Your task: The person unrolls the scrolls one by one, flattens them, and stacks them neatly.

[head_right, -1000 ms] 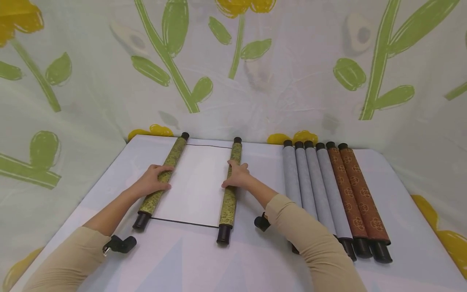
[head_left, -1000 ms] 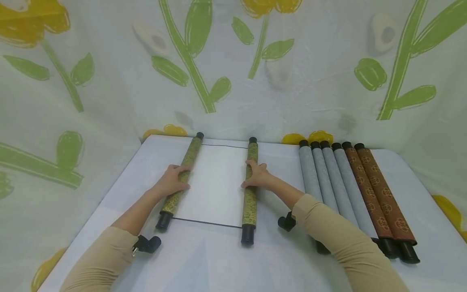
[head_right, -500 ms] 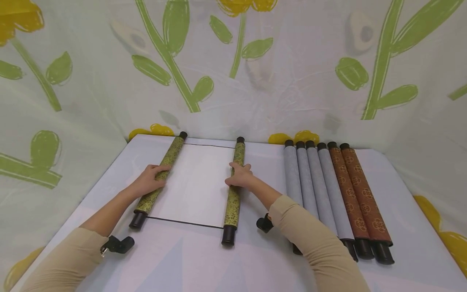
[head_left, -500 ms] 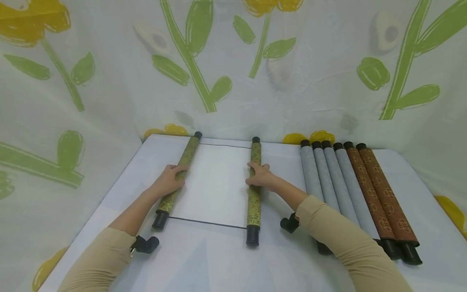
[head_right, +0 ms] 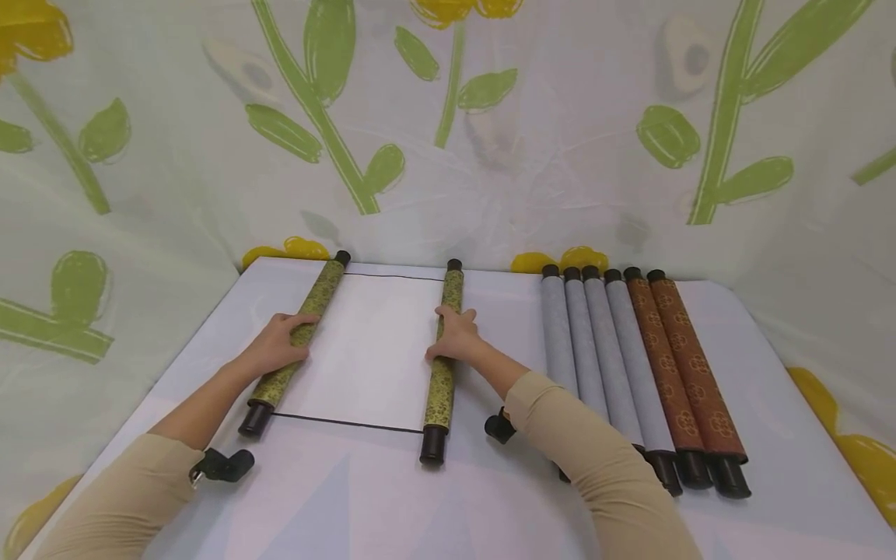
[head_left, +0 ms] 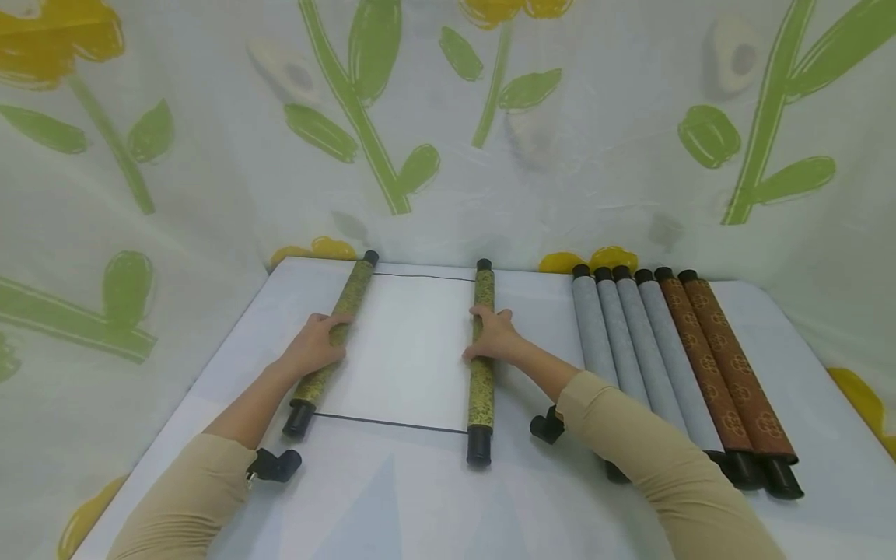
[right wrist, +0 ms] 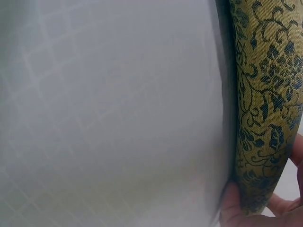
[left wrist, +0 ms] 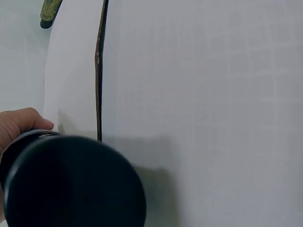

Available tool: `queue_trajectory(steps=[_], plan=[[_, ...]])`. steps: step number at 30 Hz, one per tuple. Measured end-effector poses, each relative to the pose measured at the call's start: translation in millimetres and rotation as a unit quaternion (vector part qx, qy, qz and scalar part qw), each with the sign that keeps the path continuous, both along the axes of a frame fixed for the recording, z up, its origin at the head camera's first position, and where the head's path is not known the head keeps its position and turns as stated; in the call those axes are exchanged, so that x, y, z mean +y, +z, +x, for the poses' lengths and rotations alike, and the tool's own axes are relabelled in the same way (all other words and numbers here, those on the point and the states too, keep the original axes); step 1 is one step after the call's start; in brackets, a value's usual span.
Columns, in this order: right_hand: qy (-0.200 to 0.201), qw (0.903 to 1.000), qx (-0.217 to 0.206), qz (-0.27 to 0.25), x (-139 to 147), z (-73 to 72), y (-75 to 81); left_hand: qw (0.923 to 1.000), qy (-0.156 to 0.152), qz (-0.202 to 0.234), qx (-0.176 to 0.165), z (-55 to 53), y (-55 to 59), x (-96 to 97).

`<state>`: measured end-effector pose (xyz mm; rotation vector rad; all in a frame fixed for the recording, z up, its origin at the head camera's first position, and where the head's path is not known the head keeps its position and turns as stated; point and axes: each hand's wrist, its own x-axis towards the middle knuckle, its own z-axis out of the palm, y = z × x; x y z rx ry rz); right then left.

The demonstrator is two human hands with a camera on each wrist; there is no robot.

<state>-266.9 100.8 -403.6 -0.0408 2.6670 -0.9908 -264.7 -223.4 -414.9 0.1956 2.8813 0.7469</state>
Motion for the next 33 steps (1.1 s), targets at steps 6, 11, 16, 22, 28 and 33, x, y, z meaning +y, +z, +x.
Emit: queue_trajectory(steps=[6, 11, 16, 22, 28, 33], plan=[[0.001, 0.9998, -0.018, 0.013, 2, -1.2, 4.6, 1.0, 0.0, 0.004, -0.005, -0.7, -1.8, -5.2], [0.007, 0.9992, -0.035, 0.017, 10, -1.8, 5.9, 0.9999, 0.008, -0.008, -0.009, -0.8, -3.0, -8.0], [0.004, 0.9984, -0.057, 0.004, 16, -0.2, 6.9, 0.9997, 0.017, -0.014, -0.014, -0.6, -2.9, -10.3], [0.011, 0.9989, -0.043, 0.015, 16, 1.8, 8.2, 0.9996, 0.008, -0.025, 0.012, 0.3, -4.5, -12.4], [0.033, 0.9967, -0.047, 0.057, 17, 2.0, 9.6, 0.9997, 0.013, -0.019, 0.007, 1.4, -3.1, -14.7], [0.03, 0.997, -0.054, 0.048, 18, 1.4, 13.2, 0.9997, 0.015, -0.017, 0.004, 0.9, -1.6, -19.4]])
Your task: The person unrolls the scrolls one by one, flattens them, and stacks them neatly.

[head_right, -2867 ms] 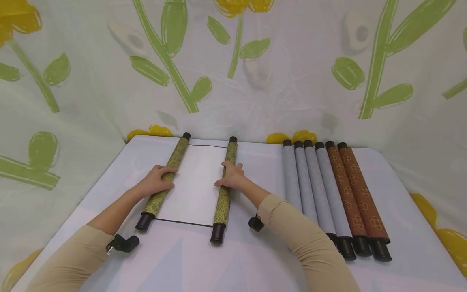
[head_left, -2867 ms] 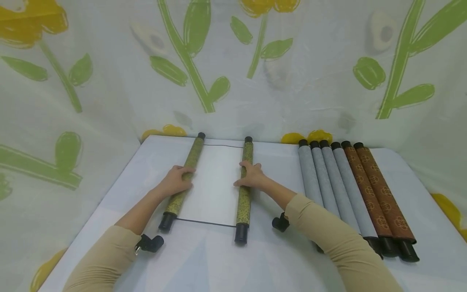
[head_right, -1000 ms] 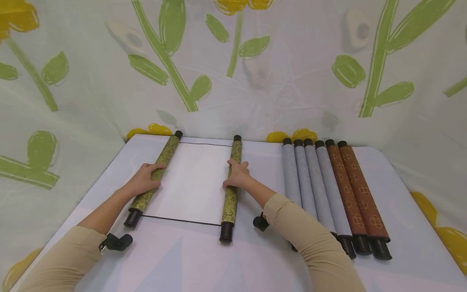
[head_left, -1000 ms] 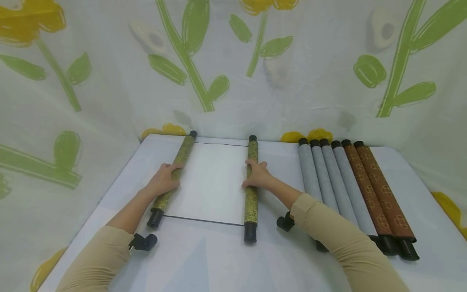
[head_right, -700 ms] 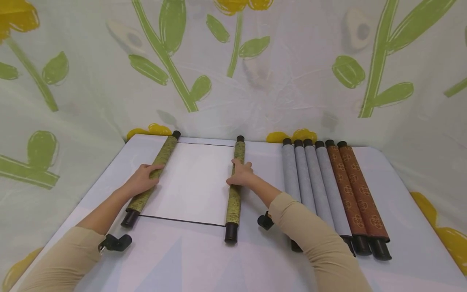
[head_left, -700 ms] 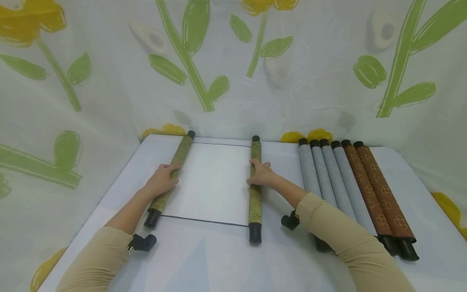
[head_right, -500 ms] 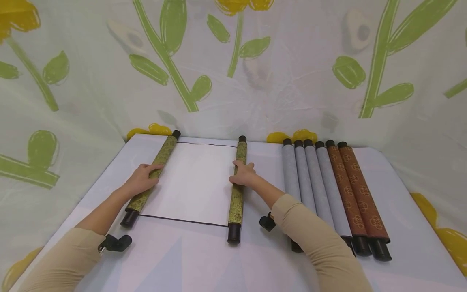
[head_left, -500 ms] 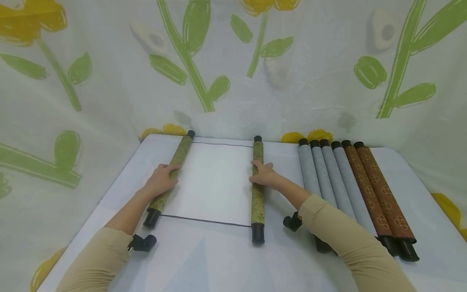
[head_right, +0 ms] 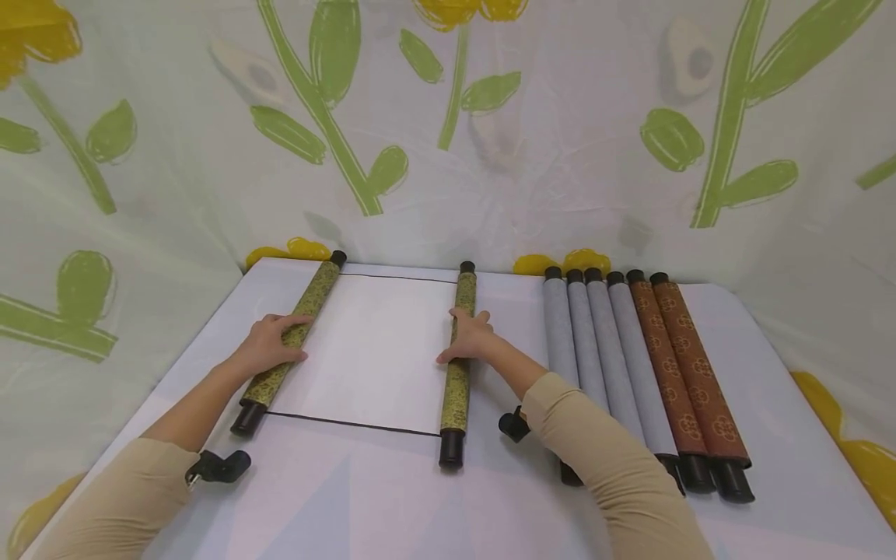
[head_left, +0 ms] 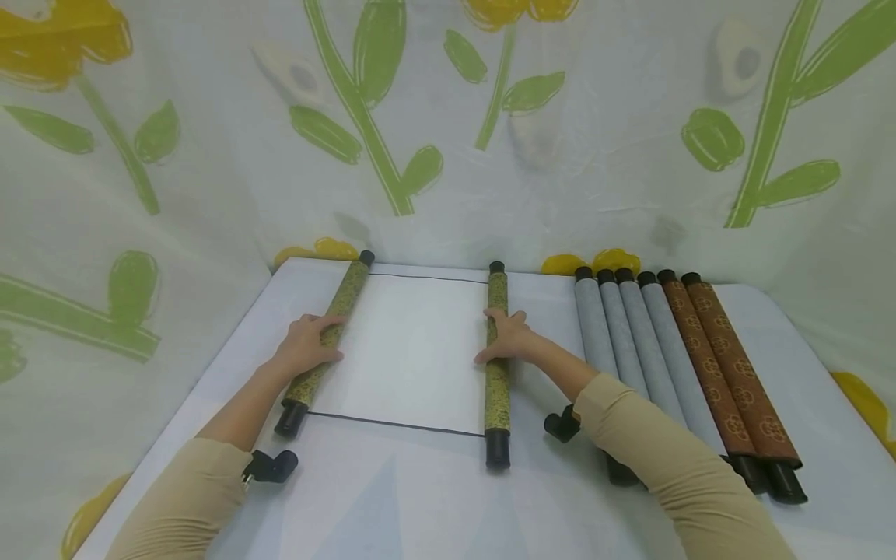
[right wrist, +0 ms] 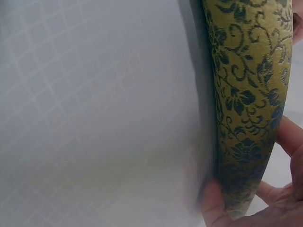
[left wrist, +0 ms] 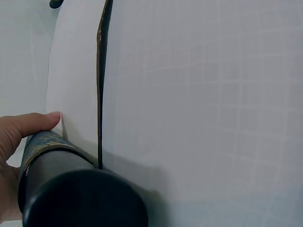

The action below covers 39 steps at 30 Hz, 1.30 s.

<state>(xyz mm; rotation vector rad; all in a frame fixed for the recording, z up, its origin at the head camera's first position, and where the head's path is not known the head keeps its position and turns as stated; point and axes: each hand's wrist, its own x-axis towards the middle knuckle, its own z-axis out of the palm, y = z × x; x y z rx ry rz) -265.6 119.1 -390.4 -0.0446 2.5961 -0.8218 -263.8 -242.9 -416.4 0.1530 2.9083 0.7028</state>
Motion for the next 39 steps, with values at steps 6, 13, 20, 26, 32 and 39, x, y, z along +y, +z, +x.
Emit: queue_trajectory(steps=[6, 13, 20, 26, 32, 39], plan=[[-0.01, 0.9993, -0.022, -0.029, 6, -1.3, -2.5, 0.9998, -0.004, 0.016, -0.005, 0.5, 1.5, -3.6], [-0.017, 0.9977, -0.038, -0.054, 18, -2.2, -2.6, 0.9993, -0.012, 0.034, -0.003, -3.2, -0.6, -7.7], [-0.016, 0.9969, -0.055, -0.054, 26, -1.6, -2.3, 0.9989, -0.018, 0.042, -0.003, -6.3, -1.8, -13.0], [-0.007, 0.9983, -0.041, -0.04, 28, -0.5, -4.0, 0.9996, -0.009, 0.026, -0.004, -8.0, -5.2, -14.2], [0.001, 0.9997, -0.012, -0.023, 27, 2.6, -3.2, 0.9995, -0.005, 0.03, 0.01, -9.2, -6.4, -13.7], [0.003, 0.9997, -0.006, -0.023, 29, 1.8, -2.9, 0.9994, -0.002, 0.033, -0.01, -9.1, 0.0, -13.8]])
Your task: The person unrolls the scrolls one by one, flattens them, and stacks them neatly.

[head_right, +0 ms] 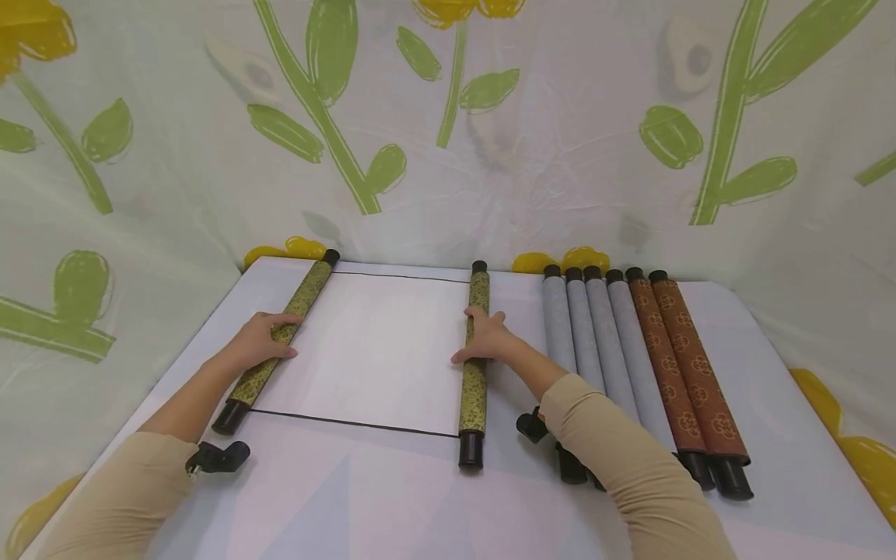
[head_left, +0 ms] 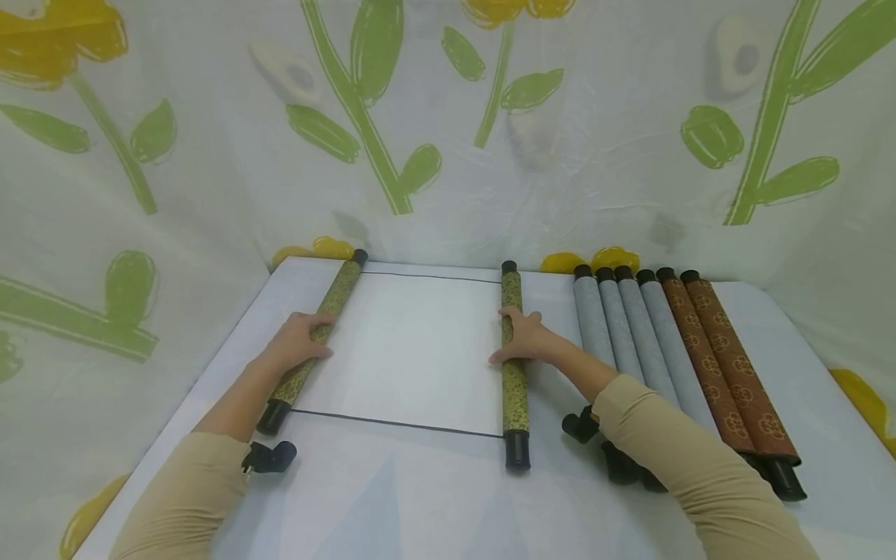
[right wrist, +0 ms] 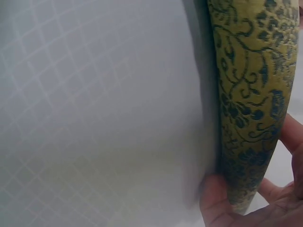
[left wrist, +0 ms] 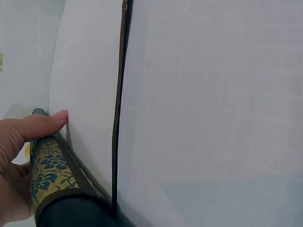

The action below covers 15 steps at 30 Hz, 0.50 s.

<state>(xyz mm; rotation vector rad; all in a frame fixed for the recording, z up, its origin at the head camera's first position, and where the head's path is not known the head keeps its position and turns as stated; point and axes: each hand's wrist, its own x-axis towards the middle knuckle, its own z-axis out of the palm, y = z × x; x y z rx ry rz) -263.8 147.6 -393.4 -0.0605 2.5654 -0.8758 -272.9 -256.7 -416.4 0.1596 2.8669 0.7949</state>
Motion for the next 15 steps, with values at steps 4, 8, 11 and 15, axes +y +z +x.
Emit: queue_trajectory(steps=[4, 8, 11, 15], plan=[[-0.002, 1.0, -0.007, -0.006, 2, -0.8, 1.0, 0.9999, 0.007, -0.001, -0.011, -1.1, 2.2, -1.0], [0.002, 0.9998, -0.017, -0.007, 7, -1.6, 0.9, 1.0, 0.005, -0.002, -0.004, -2.2, 0.5, -4.6], [0.006, 0.9996, -0.024, -0.012, 11, -1.3, 0.4, 0.9999, -0.007, 0.001, 0.009, -3.2, -1.4, -8.8], [0.004, 0.9992, -0.038, -0.013, 16, -0.2, 1.0, 0.9997, -0.013, -0.007, 0.018, -4.7, -4.9, -12.9]])
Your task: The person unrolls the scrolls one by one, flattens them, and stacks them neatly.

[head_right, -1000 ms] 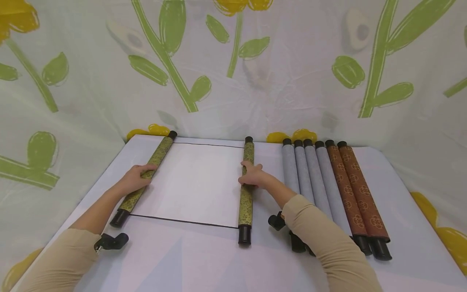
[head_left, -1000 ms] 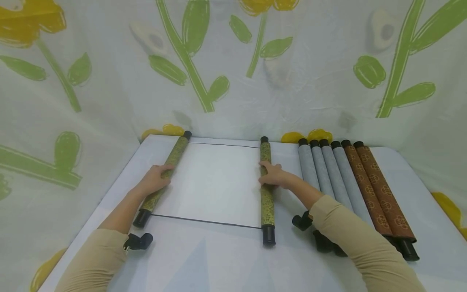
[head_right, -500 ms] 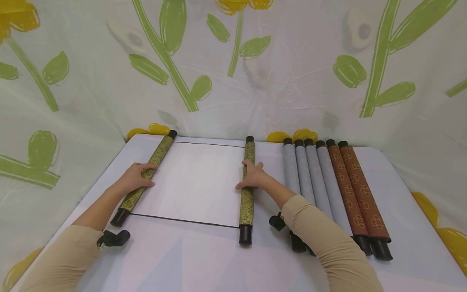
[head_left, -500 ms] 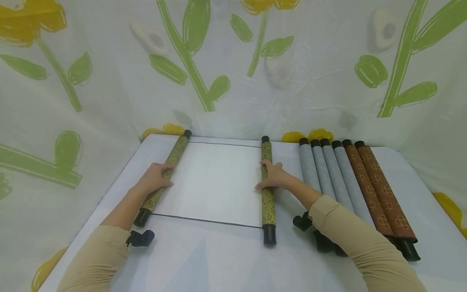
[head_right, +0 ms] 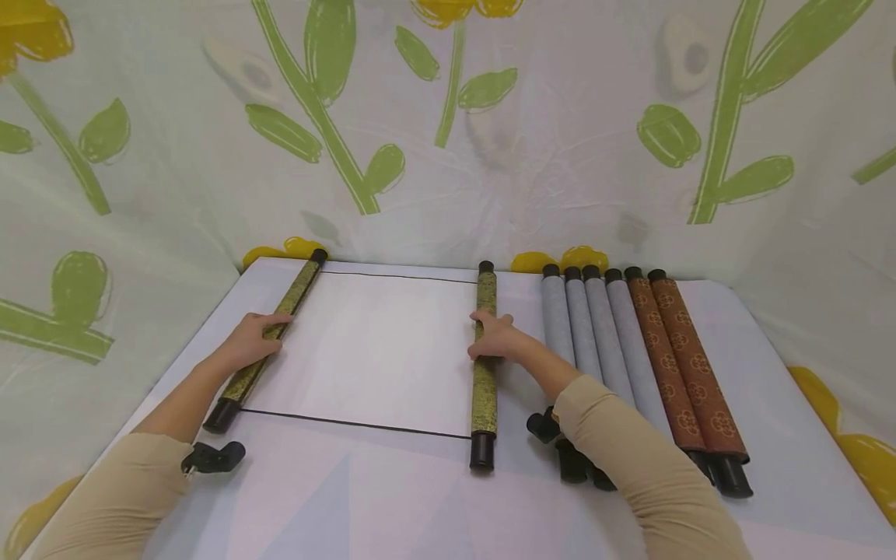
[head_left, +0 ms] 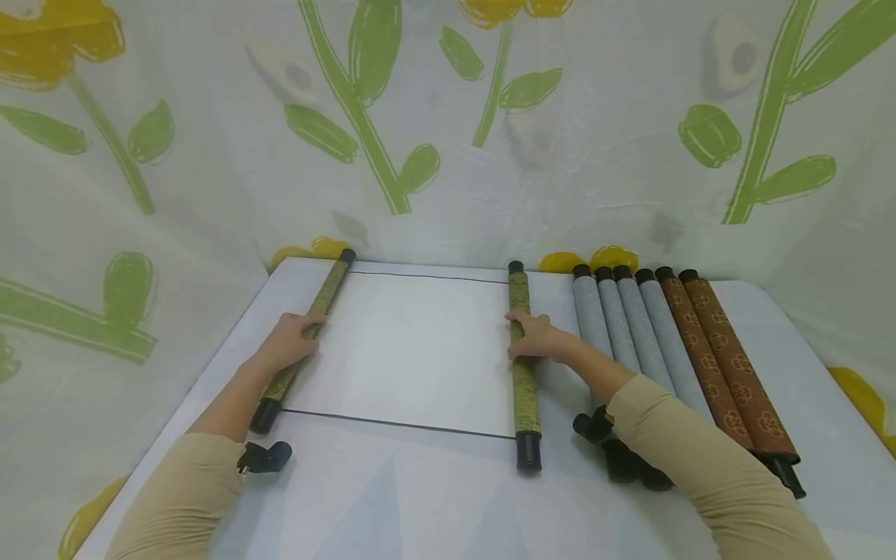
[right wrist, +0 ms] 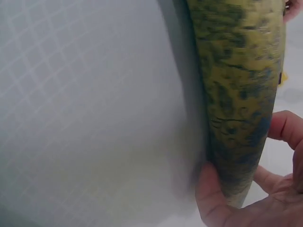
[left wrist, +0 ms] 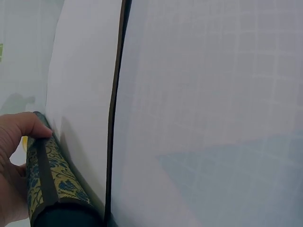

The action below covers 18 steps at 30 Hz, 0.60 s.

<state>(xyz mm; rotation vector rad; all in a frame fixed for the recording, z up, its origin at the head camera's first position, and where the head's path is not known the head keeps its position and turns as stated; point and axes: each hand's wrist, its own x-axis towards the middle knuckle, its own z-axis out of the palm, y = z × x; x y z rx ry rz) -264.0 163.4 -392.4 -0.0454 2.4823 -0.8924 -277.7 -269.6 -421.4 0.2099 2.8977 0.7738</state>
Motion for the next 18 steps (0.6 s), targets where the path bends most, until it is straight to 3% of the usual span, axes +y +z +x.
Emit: queue_trajectory(steps=[7, 18], plan=[[-0.001, 0.9999, -0.012, 0.009, 4.0, 2.0, 2.6, 0.9993, 0.02, -0.028, -0.012, 0.8, -1.6, -1.0], [-0.001, 0.9989, 0.036, 0.031, 1.1, 5.0, -0.2, 0.9999, 0.009, -0.013, 0.006, 2.0, -0.6, -4.7]])
